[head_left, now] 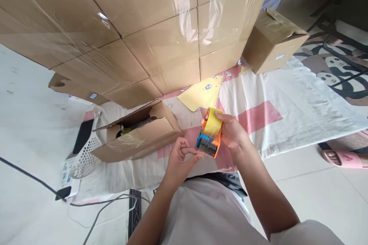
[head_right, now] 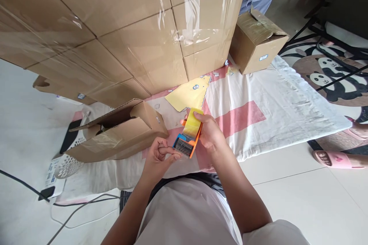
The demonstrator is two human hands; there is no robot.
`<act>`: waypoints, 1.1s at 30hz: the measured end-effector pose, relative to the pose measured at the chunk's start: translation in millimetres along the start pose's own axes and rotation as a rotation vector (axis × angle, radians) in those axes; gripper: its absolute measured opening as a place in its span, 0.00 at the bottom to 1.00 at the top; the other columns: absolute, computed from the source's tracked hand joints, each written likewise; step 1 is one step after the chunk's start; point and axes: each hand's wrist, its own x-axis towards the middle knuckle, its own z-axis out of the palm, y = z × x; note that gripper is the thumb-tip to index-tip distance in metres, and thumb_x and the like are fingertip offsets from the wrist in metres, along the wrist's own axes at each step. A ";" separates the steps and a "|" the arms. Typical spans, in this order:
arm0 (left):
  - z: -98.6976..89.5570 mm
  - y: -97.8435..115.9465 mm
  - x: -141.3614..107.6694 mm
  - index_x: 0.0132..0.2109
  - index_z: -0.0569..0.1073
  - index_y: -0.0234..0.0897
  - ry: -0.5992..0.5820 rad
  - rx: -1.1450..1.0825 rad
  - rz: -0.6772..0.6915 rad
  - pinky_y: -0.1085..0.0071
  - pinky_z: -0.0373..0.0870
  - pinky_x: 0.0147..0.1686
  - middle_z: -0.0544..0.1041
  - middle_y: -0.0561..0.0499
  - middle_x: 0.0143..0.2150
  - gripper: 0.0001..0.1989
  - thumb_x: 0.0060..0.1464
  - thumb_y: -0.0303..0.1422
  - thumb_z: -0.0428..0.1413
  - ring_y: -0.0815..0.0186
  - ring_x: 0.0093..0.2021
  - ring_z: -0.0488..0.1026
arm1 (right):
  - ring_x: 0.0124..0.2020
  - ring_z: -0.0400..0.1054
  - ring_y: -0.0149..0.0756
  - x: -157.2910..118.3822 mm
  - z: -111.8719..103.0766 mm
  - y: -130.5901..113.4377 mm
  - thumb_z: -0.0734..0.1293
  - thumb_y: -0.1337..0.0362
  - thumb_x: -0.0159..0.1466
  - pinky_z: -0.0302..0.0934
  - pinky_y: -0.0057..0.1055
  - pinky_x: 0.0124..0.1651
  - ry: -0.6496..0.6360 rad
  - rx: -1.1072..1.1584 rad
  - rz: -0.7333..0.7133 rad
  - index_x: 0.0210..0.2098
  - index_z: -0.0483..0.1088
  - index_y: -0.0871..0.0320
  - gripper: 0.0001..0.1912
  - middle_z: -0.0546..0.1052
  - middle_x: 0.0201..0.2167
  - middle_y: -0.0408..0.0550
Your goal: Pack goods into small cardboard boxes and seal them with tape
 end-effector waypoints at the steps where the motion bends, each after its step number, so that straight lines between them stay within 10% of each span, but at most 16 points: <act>1: 0.3 2.0 0.3 0.37 0.58 0.43 0.000 -0.003 0.009 0.69 0.71 0.44 0.83 0.52 0.31 0.25 0.48 0.37 0.69 0.64 0.35 0.80 | 0.36 0.76 0.43 0.6 -1.0 0.1 0.72 0.60 0.57 0.71 0.34 0.35 0.006 0.009 0.005 0.35 0.74 0.58 0.09 0.78 0.32 0.49; 13: -8.4 9.5 -1.9 0.36 0.57 0.43 0.121 0.152 -0.138 0.69 0.71 0.40 0.83 0.52 0.31 0.23 0.46 0.33 0.67 0.64 0.33 0.80 | 0.37 0.78 0.48 -3.8 13.8 12.8 0.72 0.60 0.57 0.72 0.38 0.34 0.200 -0.013 -0.071 0.36 0.75 0.58 0.10 0.80 0.33 0.52; 22: -27.7 -5.7 2.7 0.39 0.62 0.41 0.174 0.171 -0.204 0.65 0.74 0.37 0.81 0.53 0.27 0.22 0.41 0.31 0.67 0.61 0.29 0.80 | 0.43 0.77 0.45 -11.4 28.2 42.7 0.70 0.53 0.64 0.73 0.38 0.42 0.103 -0.328 -0.351 0.39 0.76 0.55 0.12 0.81 0.42 0.52; 26: -33.6 -1.6 0.0 0.43 0.66 0.40 0.226 0.216 -0.183 0.67 0.74 0.36 0.81 0.49 0.44 0.26 0.36 0.31 0.70 0.67 0.27 0.79 | 0.48 0.76 0.45 -17.4 31.9 48.1 0.66 0.49 0.68 0.74 0.40 0.47 0.069 -0.498 -0.491 0.49 0.75 0.57 0.20 0.80 0.50 0.53; 33: -33.5 -6.9 1.4 0.35 0.80 0.34 -0.073 0.398 -0.203 0.67 0.71 0.38 0.81 0.47 0.31 0.13 0.50 0.42 0.63 0.61 0.35 0.77 | 0.46 0.77 0.45 -17.3 31.6 33.3 0.60 0.47 0.72 0.71 0.41 0.50 0.088 -0.727 -0.797 0.45 0.75 0.56 0.21 0.82 0.40 0.53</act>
